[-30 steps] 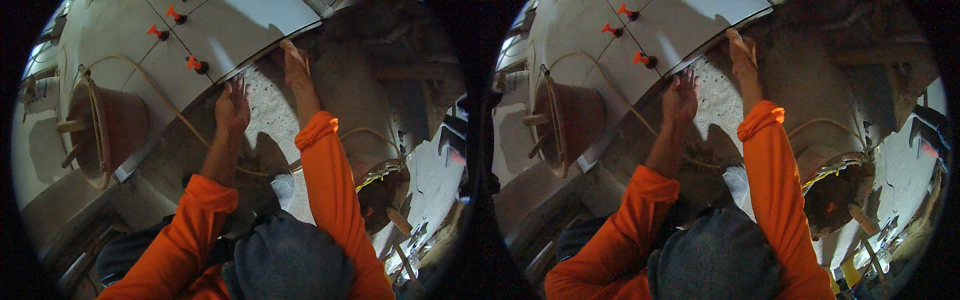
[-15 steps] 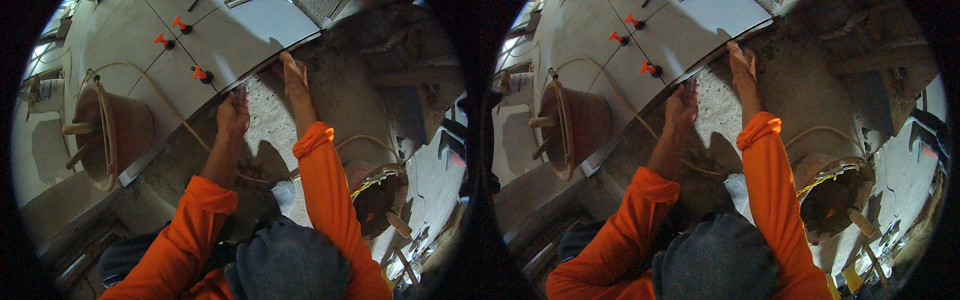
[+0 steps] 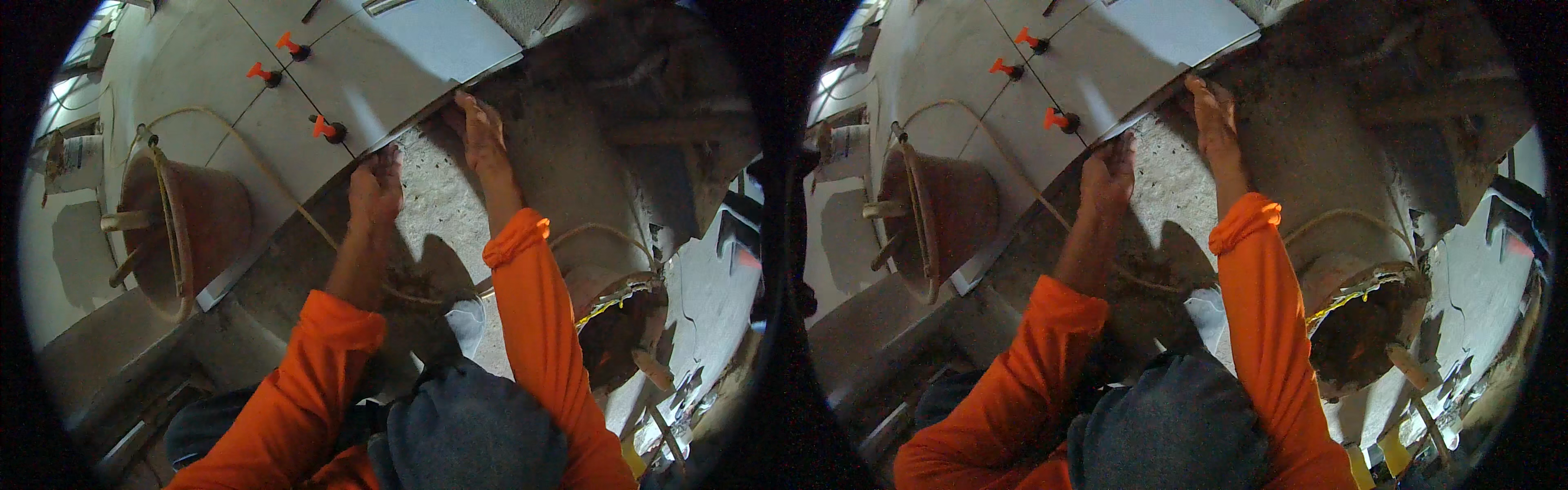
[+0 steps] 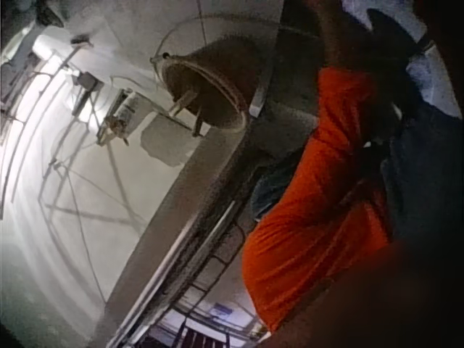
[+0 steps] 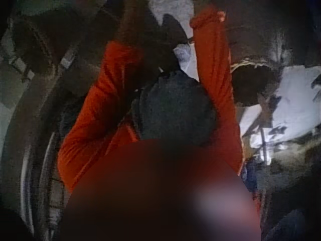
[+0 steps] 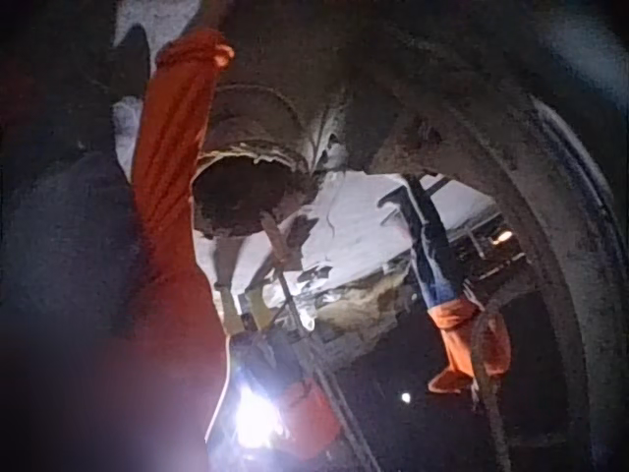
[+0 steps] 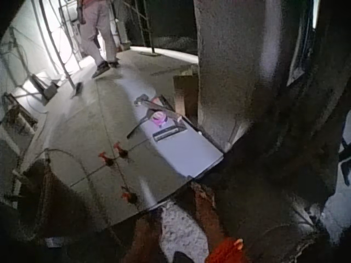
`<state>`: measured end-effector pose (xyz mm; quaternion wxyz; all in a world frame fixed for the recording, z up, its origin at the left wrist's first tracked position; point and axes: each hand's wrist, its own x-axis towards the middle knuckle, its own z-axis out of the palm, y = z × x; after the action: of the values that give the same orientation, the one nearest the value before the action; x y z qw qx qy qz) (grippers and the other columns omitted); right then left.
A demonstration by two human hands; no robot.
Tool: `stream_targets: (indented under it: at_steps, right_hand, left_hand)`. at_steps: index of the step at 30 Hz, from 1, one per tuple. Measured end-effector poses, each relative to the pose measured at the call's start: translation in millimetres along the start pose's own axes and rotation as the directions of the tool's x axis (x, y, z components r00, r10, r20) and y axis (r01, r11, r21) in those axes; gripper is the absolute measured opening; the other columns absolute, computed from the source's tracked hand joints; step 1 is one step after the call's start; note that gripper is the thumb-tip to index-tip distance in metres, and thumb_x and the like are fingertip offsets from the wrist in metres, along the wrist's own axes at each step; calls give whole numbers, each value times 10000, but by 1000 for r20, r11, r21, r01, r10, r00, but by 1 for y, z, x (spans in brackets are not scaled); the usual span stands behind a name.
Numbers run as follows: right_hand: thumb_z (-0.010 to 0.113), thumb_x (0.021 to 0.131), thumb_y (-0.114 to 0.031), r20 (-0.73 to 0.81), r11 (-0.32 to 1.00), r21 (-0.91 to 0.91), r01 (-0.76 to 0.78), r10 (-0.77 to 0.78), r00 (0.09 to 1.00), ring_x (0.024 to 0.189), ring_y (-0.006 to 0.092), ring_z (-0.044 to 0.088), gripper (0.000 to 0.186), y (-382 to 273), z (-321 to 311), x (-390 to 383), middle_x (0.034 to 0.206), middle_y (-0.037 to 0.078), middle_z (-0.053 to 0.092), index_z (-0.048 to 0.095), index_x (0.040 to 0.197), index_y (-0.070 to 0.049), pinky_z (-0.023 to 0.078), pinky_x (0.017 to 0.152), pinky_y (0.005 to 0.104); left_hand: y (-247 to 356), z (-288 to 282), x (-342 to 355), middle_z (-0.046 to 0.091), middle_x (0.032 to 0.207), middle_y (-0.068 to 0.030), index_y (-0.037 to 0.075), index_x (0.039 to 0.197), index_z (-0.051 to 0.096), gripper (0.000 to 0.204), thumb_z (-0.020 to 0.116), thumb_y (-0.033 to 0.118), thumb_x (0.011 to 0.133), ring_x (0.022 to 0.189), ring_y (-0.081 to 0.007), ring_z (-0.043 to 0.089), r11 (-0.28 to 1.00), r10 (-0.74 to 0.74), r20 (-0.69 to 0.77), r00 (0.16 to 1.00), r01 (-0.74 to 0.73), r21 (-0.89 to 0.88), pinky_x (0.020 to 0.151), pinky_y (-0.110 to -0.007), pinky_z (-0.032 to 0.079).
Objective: The person kneels on the floor and uses a trowel to spread adhesive along the edge of a large floor tile. They then use a small metal tool to scrape and smooth the adhesive in the joint between tiles.
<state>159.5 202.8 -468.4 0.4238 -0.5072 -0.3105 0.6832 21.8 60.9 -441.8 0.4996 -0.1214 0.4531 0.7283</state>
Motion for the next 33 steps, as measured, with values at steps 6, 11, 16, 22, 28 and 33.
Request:
stream_targets:
  at_steps: [6, 11, 16, 22, 28, 33]
  right_hand:
    - [726, 884, -373, -48, 982, -152, -112, 106, 993, 1027, 201, 633, 569, -31, 7, -27, 1192, 107, 658, 606, 1295, 2, 486, 911, 322]
    - [753, 854, -408, -29, 969, -208, -130, 127, 991, 1109, 196, 598, 651, -43, 13, -31, 1244, 132, 635, 578, 1332, 0, 463, 915, 317]
    - [716, 904, -337, -161, 985, -79, -155, 141, 977, 1187, 214, 556, 594, -21, 16, -27, 1289, 143, 605, 538, 1345, 19, 434, 981, 338]
    - [741, 884, -337, -127, 971, -172, -165, 145, 981, 1216, 248, 526, 635, -38, 14, -29, 1319, 135, 566, 514, 1346, 34, 408, 1042, 362]
    - [733, 870, -385, -139, 990, -116, -86, 69, 988, 1138, 256, 586, 642, -45, 16, -41, 1243, 145, 635, 559, 1324, 34, 436, 1014, 392]
    - [755, 849, -411, 24, 992, -108, -69, 72, 997, 1237, 263, 520, 784, -14, -1, -17, 1369, 161, 550, 464, 1423, 36, 411, 1044, 396]
  left_hand:
    - [8, -5, -10, 653, 1191, -155, -43, 1155, 615, 254, 450, 83, 1009, 1067, -242, 651, 613, 104, 86, 991, -132, 779, 979, -359, 507]
    - [3, -16, 14, 676, 1108, -138, -49, 1137, 632, 232, 506, 86, 998, 1008, -163, 643, 602, 120, 136, 983, -181, 778, 942, -299, 516]
    - [-24, -13, 3, 665, 1134, -128, -48, 1217, 578, 295, 623, 82, 956, 1023, -191, 641, 966, -9, -99, 995, -17, -257, 1024, -310, 498]
    - [-34, 17, -23, 653, 1162, -104, -6, 1167, 598, 232, 570, 143, 991, 1097, -239, 625, 1000, 3, 113, 994, 0, -28, 995, -357, 493]
    - [-28, 17, -8, 658, 1174, -119, -7, 1152, 604, 255, 642, 146, 951, 1133, -248, 625, 990, -119, 55, 991, 123, -70, 1043, -369, 481]
    - [-32, 8, 0, 643, 1231, -138, -40, 1234, 571, 363, 655, 166, 946, 1166, -259, 612, 994, -42, 157, 987, 57, -92, 1070, -382, 462]
